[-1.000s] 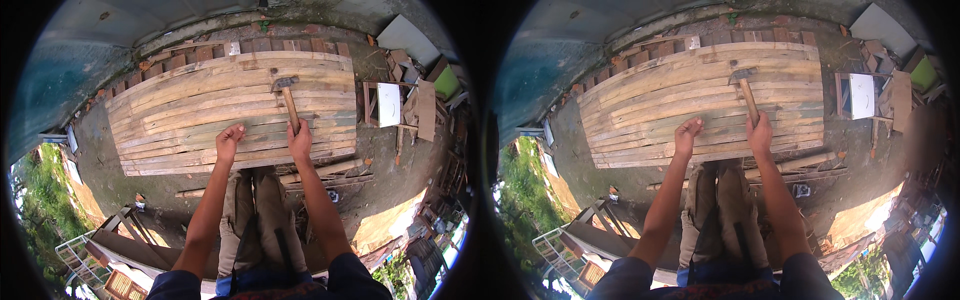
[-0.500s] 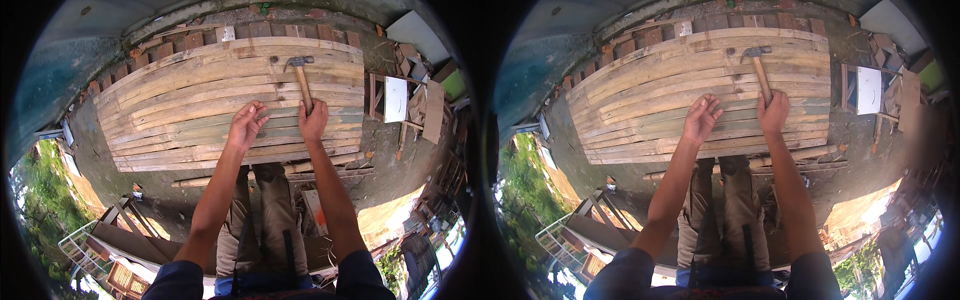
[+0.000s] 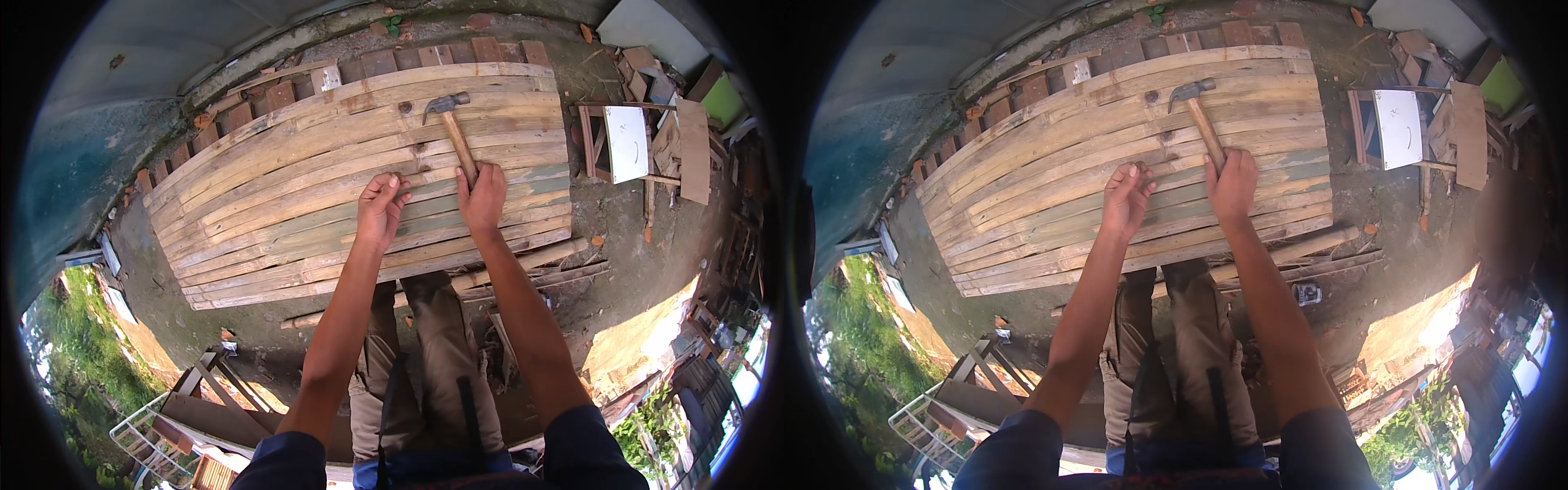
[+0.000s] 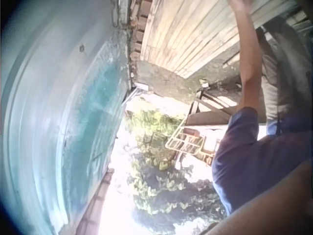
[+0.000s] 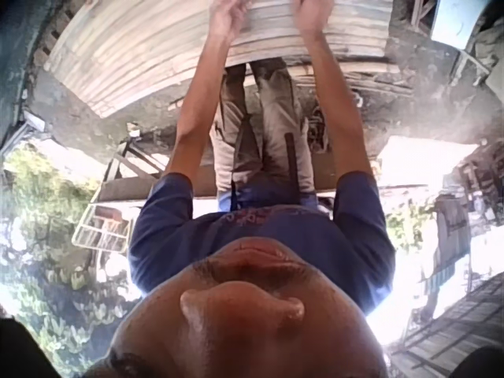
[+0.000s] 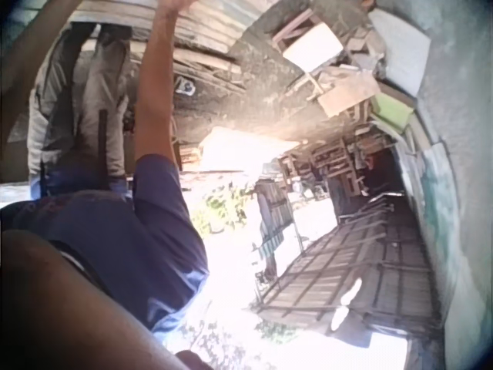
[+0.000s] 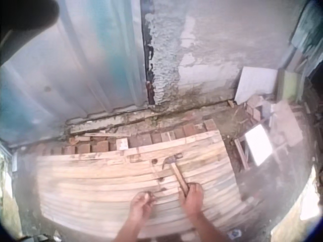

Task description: The person repeatedly hammers nails into a wooden pallet-like structure using a hammer. They retrieve nails from a nearby bag and continue securing the planks.

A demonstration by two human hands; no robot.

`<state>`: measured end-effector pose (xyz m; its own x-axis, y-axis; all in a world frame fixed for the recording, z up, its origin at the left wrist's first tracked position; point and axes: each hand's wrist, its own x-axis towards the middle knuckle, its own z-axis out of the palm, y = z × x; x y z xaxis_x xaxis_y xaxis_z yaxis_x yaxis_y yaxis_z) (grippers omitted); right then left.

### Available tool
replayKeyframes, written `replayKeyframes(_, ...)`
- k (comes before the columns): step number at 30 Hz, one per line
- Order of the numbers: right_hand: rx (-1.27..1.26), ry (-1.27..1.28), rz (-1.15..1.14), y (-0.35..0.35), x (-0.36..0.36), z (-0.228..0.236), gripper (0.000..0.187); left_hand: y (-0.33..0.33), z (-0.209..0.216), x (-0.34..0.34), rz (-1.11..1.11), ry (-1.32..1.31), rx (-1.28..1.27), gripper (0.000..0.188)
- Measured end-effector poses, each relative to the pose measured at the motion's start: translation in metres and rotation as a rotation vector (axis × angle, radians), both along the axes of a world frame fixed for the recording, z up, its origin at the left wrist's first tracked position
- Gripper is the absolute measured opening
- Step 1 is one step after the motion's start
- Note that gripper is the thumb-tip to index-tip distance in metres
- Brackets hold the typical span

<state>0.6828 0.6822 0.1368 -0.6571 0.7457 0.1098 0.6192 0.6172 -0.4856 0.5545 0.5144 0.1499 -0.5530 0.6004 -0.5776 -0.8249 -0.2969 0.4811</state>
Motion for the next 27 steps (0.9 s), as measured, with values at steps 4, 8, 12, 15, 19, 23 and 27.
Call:
replayKeyframes(4, -0.004, -0.042, -0.013, -0.001, 0.000, 0.001, 0.037, 0.017, 0.010, -0.004, -0.056, 0.345, -0.215, 0.008)
replayKeyframes(8, 0.008, -0.061, -0.033, -0.002, -0.002, -0.001, 0.037, 0.031, 0.028, -0.005, -0.109, 0.673, -0.370, 0.010)
replayKeyframes(12, 0.003, -0.069, -0.046, -0.003, -0.003, -0.001, 0.037, 0.042, 0.039, -0.005, -0.091, 0.917, -0.372, 0.009)
replayKeyframes(15, -0.016, -0.066, -0.036, -0.003, -0.002, 0.001, 0.037, 0.046, 0.040, -0.008, -0.096, 1.031, -0.411, 0.011)
replayKeyframes(19, -0.015, -0.061, -0.027, -0.002, -0.002, 0.001, 0.038, 0.059, 0.028, -0.016, 0.001, 1.274, -0.586, 0.011)
replayKeyframes(23, 0.009, -0.029, -0.022, -0.002, 0.001, -0.002, 0.038, 0.093, 0.004, -0.042, -0.005, 1.430, -0.651, 0.010)
replayKeyframes(27, -0.142, 0.088, -0.070, -0.002, 0.009, -0.006, 0.038, 0.153, -0.022, -0.084, 0.051, 1.586, -0.561, 0.012)
